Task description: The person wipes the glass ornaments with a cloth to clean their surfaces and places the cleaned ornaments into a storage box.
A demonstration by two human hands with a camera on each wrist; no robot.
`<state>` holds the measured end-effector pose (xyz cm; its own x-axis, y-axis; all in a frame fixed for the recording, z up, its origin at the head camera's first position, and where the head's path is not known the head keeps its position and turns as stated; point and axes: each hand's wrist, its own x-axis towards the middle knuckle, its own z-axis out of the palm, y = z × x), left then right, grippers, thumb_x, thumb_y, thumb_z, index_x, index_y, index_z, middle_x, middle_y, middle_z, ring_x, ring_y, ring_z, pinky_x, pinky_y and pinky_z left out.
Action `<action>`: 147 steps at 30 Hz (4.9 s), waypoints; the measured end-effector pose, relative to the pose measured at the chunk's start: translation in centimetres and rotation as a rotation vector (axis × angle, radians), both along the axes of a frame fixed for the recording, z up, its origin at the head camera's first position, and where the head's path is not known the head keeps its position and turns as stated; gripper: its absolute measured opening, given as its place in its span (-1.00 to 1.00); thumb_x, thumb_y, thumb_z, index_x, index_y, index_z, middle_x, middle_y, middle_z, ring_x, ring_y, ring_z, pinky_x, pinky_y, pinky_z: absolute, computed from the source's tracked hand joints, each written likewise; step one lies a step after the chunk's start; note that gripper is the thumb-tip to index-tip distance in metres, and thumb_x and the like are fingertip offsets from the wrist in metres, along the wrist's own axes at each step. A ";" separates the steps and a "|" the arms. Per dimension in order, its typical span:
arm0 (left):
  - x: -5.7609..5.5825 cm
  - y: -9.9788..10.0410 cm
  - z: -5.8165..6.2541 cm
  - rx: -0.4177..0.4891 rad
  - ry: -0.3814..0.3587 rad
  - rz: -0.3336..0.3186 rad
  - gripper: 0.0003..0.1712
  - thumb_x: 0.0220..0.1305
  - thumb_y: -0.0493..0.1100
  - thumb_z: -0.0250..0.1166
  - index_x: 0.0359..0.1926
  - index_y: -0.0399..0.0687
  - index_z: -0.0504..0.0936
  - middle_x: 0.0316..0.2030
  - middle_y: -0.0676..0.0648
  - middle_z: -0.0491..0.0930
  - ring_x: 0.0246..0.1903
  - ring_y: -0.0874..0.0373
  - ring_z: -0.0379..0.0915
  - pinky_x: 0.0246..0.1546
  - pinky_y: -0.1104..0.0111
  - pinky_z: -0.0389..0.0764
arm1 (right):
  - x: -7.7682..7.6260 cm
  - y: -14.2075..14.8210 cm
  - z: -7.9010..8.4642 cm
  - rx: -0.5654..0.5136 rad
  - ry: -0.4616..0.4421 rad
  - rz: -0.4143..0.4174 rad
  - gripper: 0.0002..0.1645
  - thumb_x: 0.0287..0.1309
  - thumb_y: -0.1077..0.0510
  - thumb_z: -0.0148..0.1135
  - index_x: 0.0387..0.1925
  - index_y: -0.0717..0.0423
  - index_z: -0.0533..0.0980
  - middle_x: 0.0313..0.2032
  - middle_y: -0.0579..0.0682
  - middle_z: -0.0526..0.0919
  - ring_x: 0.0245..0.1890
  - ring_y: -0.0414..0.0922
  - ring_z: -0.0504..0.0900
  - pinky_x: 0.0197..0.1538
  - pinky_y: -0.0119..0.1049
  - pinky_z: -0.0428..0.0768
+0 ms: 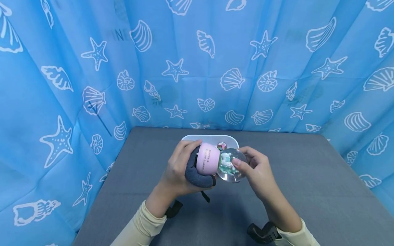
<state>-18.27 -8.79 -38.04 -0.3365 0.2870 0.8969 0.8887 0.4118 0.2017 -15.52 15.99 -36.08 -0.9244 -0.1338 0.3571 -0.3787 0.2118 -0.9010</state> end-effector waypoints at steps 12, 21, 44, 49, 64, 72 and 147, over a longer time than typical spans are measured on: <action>-0.7 -0.7 -0.6 -0.018 -0.069 0.025 0.28 -0.42 0.01 0.82 0.40 -0.31 0.45 0.12 -0.27 0.54 0.08 -0.05 0.58 0.05 0.15 0.76 | -0.4 1.0 0.3 -0.241 0.009 0.087 -0.73 0.45 0.26 0.02 -0.10 0.10 0.66 -0.33 -0.04 0.72 -0.45 -0.19 0.72 -0.46 -0.28 0.75; -1.2 -1.5 -0.3 0.032 -0.099 0.052 0.27 -0.41 0.03 0.80 0.41 -0.30 0.47 0.07 -0.26 0.56 -0.02 -0.02 0.56 -0.08 0.13 0.75 | -1.0 1.9 0.8 -0.214 0.089 -0.086 -0.68 0.28 0.43 0.29 0.05 0.27 0.64 -0.23 -0.04 0.78 -0.37 -0.22 0.75 -0.32 -0.35 0.79; -2.0 -3.8 0.6 0.082 -0.182 0.037 0.17 -0.17 0.17 0.70 0.45 -0.17 0.45 0.14 -0.24 0.56 0.01 -0.02 0.52 -0.02 0.07 0.70 | -7.2 -2.2 -2.3 0.237 0.139 -0.253 -0.16 -0.11 -0.02 0.78 0.25 0.04 0.64 0.04 0.11 0.78 -0.11 0.06 0.78 -0.23 -0.32 0.70; -1.9 -4.0 0.7 0.101 -0.201 0.023 0.15 -0.17 0.16 0.70 0.40 -0.23 0.41 0.14 -0.22 0.55 0.02 -0.03 0.53 0.03 0.06 0.70 | -9.1 -3.4 -3.2 0.301 0.100 -0.213 -0.12 -0.12 -0.09 0.77 0.25 0.06 0.61 0.06 0.14 0.78 -0.07 0.11 0.78 -0.22 -0.10 0.76; -1.9 -4.5 0.2 0.110 -0.251 0.039 0.13 -0.30 0.00 0.74 0.30 -0.24 0.36 0.13 -0.24 0.53 -0.02 -0.02 0.55 0.00 0.07 0.73 | -12.8 -6.7 -5.0 0.510 0.074 -0.153 -0.10 -0.13 -0.17 0.76 0.26 0.03 0.63 0.07 0.05 0.77 -0.18 -0.02 0.70 -0.22 -0.12 0.65; -2.1 -4.7 0.4 0.103 -0.243 0.048 0.11 -0.30 -0.03 0.74 0.29 -0.26 0.37 0.11 -0.27 0.53 -0.05 -0.01 0.53 -0.04 0.07 0.72 | -13.8 -7.3 -5.9 0.604 0.067 -0.149 -0.06 -0.08 -0.18 0.73 0.35 0.01 0.60 0.20 0.08 0.73 0.09 0.09 0.71 0.05 0.11 0.67; 2.0 1.2 -5.4 -0.757 -0.598 -0.146 0.33 -0.22 0.36 0.74 0.52 0.10 0.27 0.34 0.12 0.38 0.28 0.27 0.37 0.40 0.25 0.50 | -3.6 10.0 -5.4 0.491 0.117 -0.216 -0.21 0.25 0.11 0.54 0.45 0.14 0.44 0.38 0.28 0.45 0.27 0.25 0.50 0.22 0.39 0.49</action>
<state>-16.24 -7.57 -43.45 -0.5918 0.7918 0.1509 0.7780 0.5121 0.3640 -19.16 25.95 -41.50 -0.9074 -0.1219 0.4023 -0.3713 0.6809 -0.6313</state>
